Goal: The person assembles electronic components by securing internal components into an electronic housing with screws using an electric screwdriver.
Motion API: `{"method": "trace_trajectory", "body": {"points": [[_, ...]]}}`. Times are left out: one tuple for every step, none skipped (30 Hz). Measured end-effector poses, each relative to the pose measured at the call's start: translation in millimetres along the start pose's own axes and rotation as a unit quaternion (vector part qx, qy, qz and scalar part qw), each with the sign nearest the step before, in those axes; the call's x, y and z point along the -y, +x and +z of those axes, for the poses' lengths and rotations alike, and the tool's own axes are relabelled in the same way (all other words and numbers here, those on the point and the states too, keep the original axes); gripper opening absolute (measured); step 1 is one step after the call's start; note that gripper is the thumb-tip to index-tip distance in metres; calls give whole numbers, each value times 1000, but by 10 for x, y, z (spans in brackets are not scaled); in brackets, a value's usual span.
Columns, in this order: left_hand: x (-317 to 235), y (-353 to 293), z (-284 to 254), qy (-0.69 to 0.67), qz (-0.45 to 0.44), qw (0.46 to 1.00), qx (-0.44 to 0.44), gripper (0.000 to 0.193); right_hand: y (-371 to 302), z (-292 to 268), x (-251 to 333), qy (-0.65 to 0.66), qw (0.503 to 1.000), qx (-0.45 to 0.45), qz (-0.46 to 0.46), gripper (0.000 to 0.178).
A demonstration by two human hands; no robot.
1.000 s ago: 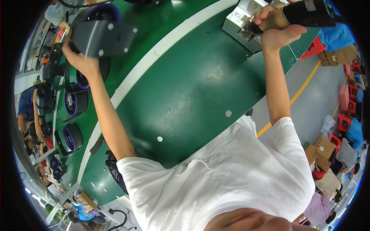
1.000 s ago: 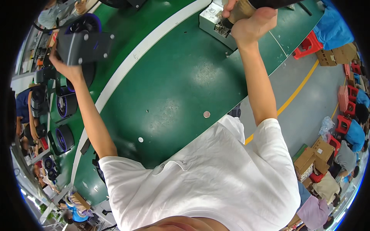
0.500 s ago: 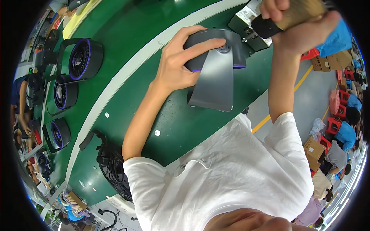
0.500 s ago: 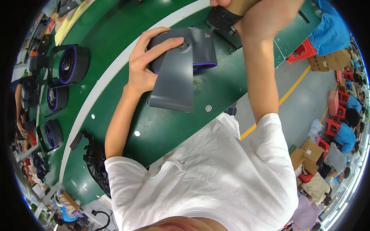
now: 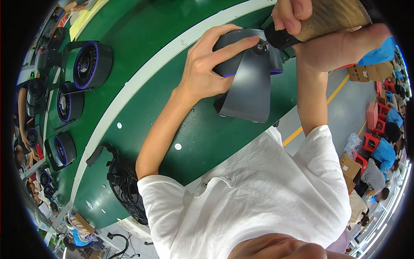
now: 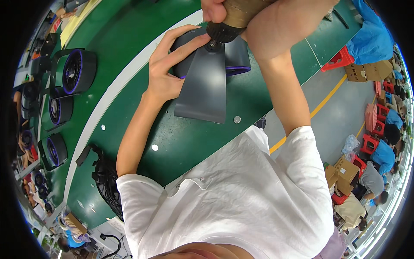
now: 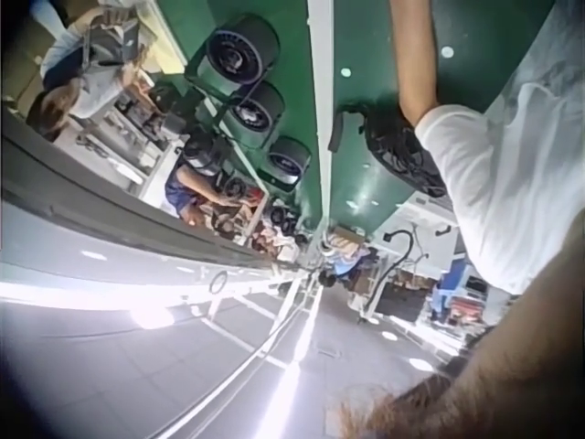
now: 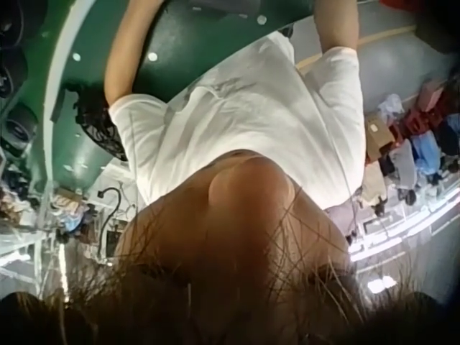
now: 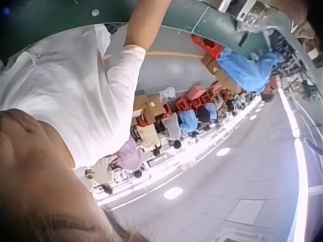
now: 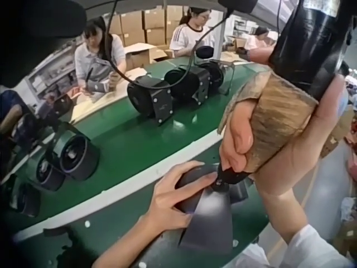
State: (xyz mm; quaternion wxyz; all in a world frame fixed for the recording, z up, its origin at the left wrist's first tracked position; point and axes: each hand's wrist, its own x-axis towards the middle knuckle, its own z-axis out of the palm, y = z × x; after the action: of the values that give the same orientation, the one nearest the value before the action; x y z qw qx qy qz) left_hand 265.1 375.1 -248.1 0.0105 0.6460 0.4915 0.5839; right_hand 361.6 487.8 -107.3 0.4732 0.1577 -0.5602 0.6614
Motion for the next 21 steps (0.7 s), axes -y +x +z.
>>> {"method": "trace_trajectory", "body": {"points": [[-8, 5, 0, -9, -2, 1000, -8, 62, -21, -7, -1, 0, 1000, 16, 1, 96], [-11, 2, 0, -19, -4, 1000, -15, 68, -42, -28, 4, 1, 999, 32, 2, 96], [-9, -6, -2, -18, -6, 1000, -15, 68, -57, -53, 1, 1, 999, 48, 4, 96], [-5, -12, -3, -20, -4, 1000, -18, 68, -70, -74, -10, 1, 998, 64, 4, 97], [-4, -18, -6, -22, -2, 1000, -21, 69, -85, -99, -8, 2, 997, 79, 5, 97], [-1, -9, -5, -23, 2, 999, -24, 69, -86, -41, -61, 1, 995, 96, 4, 97], [-4, -4, -3, -23, 3, 999, -24, 69, -87, -65, -65, 1, 994, 112, 3, 97], [-9, -4, 2, -24, 2, 999, -26, 69, -89, -144, -29, 0, 992, 128, 1, 98], [-15, -2, 9, -26, 1, 999, -27, 68, -91, -170, -25, -1, 990, 144, 0, 98], [-19, 3, 17, -27, 1, 999, -28, 68, -92, -207, -17, -2, 987, 159, -2, 98], [-13, 8, 26, -28, 2, 999, -25, 68, -100, -239, -16, -4, 985, 174, -4, 98], [1, 18, 37, -33, 7, 999, -20, 68, -115, -271, 5, -7, 982, 187, -7, 99], [29, -2, 25, -32, 7, 999, -16, 68, -156, -132, -13, -2, 982, 186, -7, 99], [46, -20, 11, -31, 8, 999, -12, 67, -190, -30, -27, 4, 990, 141, 0, 99], [36, -45, -10, -28, 6, 1000, -11, 67, -218, 42, -41, 10, 995, 95, 8, 100], [-4, -30, -4, -34, -33, 999, -7, 67, -229, 79, 0, 7, 999, 47, 12, 100], [-49, -22, -3, -39, -72, 997, -3, 67, -237, 97, 35, 4, 1000, 0, 15, 101], [-78, -17, -2, -43, -112, 993, 1, 68, -243, 103, 64, 2, 999, -47, 19, 101], [-82, -33, 6, -46, -107, 993, 4, 68, -247, 103, 84, 1, 995, -94, 23, 102], [-68, -83, 22, -75, -172, 982, -9, 65, -250, 100, 97, 0, 990, -139, 27, 102], [-74, -93, 76, -108, -231, 967, -19, 62, -193, -39, 160, -9, 990, -139, 19, 102]]}}
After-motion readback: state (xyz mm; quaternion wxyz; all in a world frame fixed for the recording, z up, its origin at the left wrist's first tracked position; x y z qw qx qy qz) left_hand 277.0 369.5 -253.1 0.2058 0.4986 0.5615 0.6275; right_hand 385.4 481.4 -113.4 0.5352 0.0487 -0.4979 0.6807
